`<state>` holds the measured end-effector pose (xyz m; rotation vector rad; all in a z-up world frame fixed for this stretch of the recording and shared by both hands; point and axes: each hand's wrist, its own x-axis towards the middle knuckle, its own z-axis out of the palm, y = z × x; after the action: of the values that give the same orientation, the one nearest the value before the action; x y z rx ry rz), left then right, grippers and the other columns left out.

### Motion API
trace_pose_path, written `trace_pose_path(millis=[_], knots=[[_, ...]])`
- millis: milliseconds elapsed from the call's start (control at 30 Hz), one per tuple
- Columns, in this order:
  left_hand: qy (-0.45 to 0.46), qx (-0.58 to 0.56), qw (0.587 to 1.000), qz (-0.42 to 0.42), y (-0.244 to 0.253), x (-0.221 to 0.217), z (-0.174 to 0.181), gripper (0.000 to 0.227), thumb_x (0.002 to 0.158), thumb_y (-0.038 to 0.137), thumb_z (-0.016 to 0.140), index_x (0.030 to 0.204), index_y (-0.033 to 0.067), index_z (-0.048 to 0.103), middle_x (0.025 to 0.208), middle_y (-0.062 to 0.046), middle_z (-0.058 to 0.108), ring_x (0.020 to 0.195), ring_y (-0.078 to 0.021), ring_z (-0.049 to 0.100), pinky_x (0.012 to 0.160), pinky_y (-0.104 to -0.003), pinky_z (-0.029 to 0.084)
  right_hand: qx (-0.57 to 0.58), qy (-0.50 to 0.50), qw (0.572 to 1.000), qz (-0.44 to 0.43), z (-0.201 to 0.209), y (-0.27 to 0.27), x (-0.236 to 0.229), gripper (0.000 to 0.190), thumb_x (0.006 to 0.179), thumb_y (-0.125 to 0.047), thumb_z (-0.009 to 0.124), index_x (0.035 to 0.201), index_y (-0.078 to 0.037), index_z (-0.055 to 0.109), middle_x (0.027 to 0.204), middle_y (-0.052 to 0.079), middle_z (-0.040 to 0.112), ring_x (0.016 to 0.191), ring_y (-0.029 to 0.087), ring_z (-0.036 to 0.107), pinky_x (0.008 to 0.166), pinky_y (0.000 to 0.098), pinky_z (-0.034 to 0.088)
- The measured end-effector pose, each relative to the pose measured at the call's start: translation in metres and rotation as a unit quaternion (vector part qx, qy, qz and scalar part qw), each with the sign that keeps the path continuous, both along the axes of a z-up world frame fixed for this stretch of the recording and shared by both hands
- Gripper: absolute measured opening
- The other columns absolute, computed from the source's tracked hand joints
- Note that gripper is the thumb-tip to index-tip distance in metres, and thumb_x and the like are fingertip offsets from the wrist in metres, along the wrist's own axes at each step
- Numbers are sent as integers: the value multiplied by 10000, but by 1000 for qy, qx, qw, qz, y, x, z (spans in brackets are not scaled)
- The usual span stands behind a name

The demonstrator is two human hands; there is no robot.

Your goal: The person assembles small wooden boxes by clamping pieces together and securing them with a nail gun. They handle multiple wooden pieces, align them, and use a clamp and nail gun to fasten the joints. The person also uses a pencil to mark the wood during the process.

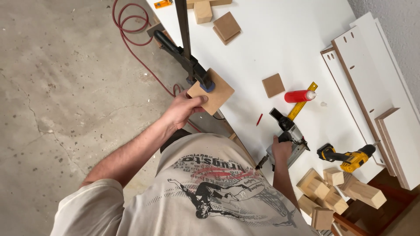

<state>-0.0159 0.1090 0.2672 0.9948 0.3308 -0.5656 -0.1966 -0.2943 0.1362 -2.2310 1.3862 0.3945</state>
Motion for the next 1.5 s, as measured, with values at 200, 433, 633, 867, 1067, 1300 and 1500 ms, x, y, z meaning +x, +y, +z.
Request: trace_pose_path(millis=[200, 433, 633, 867, 1067, 1300, 1500], knots=[[-47, 3, 996, -79, 3, 7, 49, 466, 758, 59, 829, 1119, -92, 576, 947, -182, 686, 867, -297, 728, 715, -389, 636, 9, -32, 999, -26, 16, 15, 7, 995, 987, -552, 649, 1510, 193, 245, 1452, 395, 450, 1352, 439, 495, 1045, 534, 494], [-46, 5, 984, -174, -9, 25, 73, 471, 757, 62, 837, 1122, -102, 587, 938, -210, 697, 833, -327, 743, 733, -416, 647, -61, -5, 994, 88, 56, 16, 24, 572, 923, -446, 738, 1087, 89, 619, 877, 236, 693, 808, 328, 722, 600, 443, 596], [14, -3, 955, -297, -15, 34, 110, 485, 789, 123, 790, 1173, -97, 590, 928, -221, 713, 776, -303, 763, 723, -438, 648, -182, -593, 646, 444, 162, 109, 108, 904, 715, -322, 971, 1346, 61, 447, 1367, 269, 548, 1244, 447, 563, 1061, 517, 479], [67, -17, 905, -419, -24, 48, 116, 523, 883, 439, 674, 1060, -53, 660, 875, -220, 735, 805, -318, 775, 756, -430, 652, -62, -595, 532, 599, 237, 117, 139, 720, 662, -126, 939, 1299, -70, 607, 1266, 115, 638, 1197, 357, 616, 1040, 536, 492], [114, -12, 886, -449, -29, 43, 98, 870, 830, 750, 548, 1016, -92, 663, 842, -252, 724, 756, -352, 770, 709, -448, 653, 112, -558, 588, 574, 259, 126, 141, 817, 583, -70, 970, 1284, -19, 554, 1252, 159, 629, 1181, 364, 624, 1043, 519, 484], [22, -19, 899, -438, -20, 27, 136, 1105, 859, 889, 263, 966, -131, 674, 691, -248, 685, 593, -337, 738, 544, -411, 630, 298, -576, 611, 454, 236, 114, 145, 829, 583, -51, 988, 1239, 52, 492, 1185, 199, 568, 1106, 305, 603, 1036, 437, 489], [-465, 152, 832, -263, -5, 58, 123, 450, 833, 305, 852, 1160, 39, 693, 781, -110, 666, 647, -179, 652, 546, -296, 574, 386, -570, 633, 356, 234, 112, 138, 821, 578, -50, 957, 1242, 12, 478, 1154, 161, 566, 1087, 236, 595, 980, 380, 510]])
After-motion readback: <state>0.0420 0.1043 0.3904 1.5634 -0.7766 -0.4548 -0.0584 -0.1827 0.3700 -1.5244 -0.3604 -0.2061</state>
